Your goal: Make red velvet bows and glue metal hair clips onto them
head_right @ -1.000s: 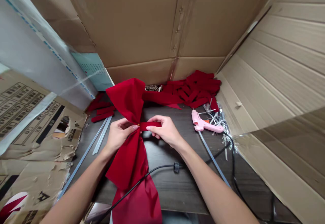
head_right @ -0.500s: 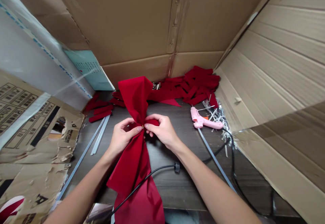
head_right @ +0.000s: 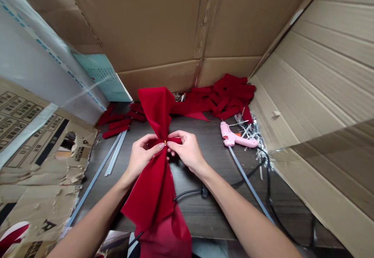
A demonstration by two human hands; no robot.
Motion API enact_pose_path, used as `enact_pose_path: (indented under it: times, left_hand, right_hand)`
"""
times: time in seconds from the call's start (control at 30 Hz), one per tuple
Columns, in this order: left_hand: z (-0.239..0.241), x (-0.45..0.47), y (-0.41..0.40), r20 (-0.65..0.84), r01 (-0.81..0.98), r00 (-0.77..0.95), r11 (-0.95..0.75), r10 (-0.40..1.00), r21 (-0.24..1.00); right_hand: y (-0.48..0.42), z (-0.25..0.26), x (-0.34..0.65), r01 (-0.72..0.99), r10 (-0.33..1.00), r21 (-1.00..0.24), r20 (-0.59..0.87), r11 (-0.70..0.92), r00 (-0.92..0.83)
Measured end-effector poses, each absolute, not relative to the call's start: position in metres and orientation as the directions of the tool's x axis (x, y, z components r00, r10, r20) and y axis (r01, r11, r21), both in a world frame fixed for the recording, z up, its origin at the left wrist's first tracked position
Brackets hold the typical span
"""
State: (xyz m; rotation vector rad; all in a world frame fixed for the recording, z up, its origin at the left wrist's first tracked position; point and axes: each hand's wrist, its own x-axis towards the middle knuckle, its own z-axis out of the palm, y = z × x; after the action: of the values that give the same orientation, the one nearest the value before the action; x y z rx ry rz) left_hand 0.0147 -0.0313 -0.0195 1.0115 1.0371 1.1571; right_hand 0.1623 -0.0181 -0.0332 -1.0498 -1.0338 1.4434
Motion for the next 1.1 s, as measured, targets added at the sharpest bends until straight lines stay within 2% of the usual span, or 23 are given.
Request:
enact_pose_path:
  times: [0.23,0.37,0.63,0.97,1.1]
  left_hand:
    - [-0.024,0.015,-0.03,-0.097,-0.145,0.022,0.099,0.995,0.984]
    - [-0.03,0.014,-0.031,0.0,-0.125,-0.088,-0.011,0.996,0.992]
    - [-0.031,0.008,-0.03,0.214,0.138,0.03,-0.216,0.976,0.967]
    - [-0.025,0.01,-0.031,0.344,0.27,0.097,-0.357,0.934,0.894]
    - [-0.024,0.009,-0.032,0.334,0.243,0.098,-0.348,0.938,0.906]
  right_hand:
    - [-0.023,-0.031,0.159,-0.246,0.993,-0.964,-0.087,-0.105,-0.082]
    - [-0.024,-0.028,0.162,-0.223,0.987,-0.966,-0.108,-0.133,-0.12]
    - [-0.023,-0.027,0.163,-0.29,0.992,-0.948,-0.12,-0.129,-0.05]
    - [-0.028,-0.021,0.164,-0.329,0.993,-0.938,-0.097,-0.113,-0.065]
    - [-0.028,-0.02,0.167,-0.387,0.981,-0.909,-0.092,-0.152,-0.169]
